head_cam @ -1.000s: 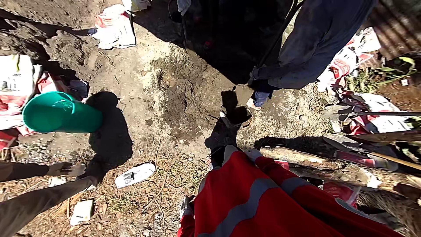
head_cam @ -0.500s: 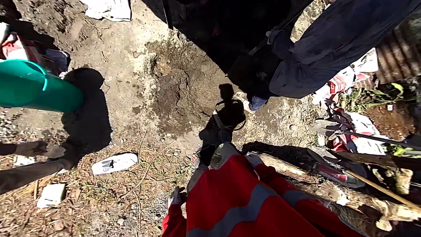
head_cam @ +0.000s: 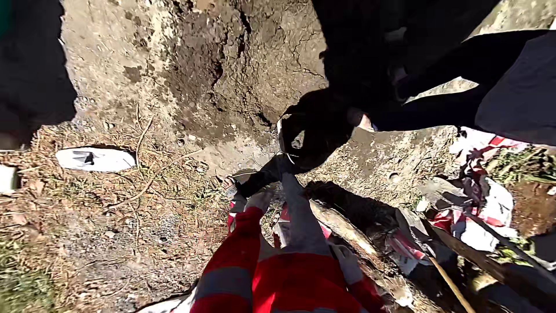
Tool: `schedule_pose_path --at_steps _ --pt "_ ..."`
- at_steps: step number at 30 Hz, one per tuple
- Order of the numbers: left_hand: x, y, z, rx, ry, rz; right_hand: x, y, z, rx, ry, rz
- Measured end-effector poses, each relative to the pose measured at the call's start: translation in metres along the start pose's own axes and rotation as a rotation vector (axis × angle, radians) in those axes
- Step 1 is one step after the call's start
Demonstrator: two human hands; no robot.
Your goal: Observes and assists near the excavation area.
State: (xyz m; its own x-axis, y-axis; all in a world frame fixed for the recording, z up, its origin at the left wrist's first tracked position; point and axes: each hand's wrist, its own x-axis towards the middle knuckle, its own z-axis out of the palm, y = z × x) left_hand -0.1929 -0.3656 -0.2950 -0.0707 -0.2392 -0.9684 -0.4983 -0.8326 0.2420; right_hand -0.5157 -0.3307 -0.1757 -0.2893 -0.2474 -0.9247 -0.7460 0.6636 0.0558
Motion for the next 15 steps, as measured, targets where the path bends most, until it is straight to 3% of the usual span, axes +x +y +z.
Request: schedule_pose_path --at_steps 4,7,9,13,15 --pt "0.105 0.117 0.013 0.312 -0.246 -0.056 0.033 0.036 0.008 0.056 0.031 0.075" --pt "0.208 0.139 0.067 0.461 -0.072 0.125 0.044 0.063 0.025 0.170 0.089 0.110" --pt "0.254 0.157 0.085 0.505 -0.074 0.142 0.048 0.062 0.029 0.244 0.070 0.178" --pt "0.275 0.184 0.088 0.586 -0.273 0.044 0.053 0.049 0.032 0.283 0.012 0.314" --pt "0.271 0.186 0.087 0.628 -0.292 0.033 0.055 0.041 0.034 0.284 0.013 0.345"
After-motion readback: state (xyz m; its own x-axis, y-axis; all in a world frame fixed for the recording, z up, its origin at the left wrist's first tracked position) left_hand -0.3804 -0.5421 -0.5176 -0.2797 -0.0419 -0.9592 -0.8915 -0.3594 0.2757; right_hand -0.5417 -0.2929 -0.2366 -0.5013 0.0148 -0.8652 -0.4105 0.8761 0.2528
